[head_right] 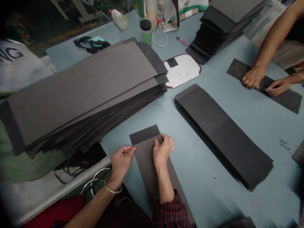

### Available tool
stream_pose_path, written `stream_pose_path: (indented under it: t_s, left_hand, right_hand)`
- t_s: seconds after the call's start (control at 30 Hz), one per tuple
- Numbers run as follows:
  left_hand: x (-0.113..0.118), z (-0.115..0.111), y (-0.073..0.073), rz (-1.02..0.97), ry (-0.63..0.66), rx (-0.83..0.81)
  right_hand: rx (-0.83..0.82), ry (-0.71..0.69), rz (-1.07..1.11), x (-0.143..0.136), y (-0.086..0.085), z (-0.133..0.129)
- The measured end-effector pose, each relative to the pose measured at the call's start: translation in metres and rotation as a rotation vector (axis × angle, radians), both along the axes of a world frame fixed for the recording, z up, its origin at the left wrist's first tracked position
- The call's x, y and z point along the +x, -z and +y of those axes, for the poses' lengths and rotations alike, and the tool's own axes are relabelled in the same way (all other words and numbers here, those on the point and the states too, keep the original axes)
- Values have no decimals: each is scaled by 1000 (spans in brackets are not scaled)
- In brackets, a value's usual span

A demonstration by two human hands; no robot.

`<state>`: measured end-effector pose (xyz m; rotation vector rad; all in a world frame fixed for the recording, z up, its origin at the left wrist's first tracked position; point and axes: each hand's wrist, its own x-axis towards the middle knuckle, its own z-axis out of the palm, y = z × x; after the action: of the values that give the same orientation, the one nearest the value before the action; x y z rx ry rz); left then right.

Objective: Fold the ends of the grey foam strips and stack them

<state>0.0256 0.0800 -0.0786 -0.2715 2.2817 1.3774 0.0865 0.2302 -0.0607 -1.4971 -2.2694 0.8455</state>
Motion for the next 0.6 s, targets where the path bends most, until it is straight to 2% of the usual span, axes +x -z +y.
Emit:
stream_pose_path:
  t_s: [0.23,0.47,0.53,0.6]
  left_hand:
    - [2,-2,4,28,29,3]
    - [-4,0,4,52,64,-1]
    - [-9,-4,2,1,97,13]
    - [-12,-11,-2,14,147,10]
  right_hand:
    - [61,-48,44,3,2,3]
    - [134,-140,45,-9,4,3]
    - [114,-188,115,1,3,3]
    - [93,-212,200,25,2,4]
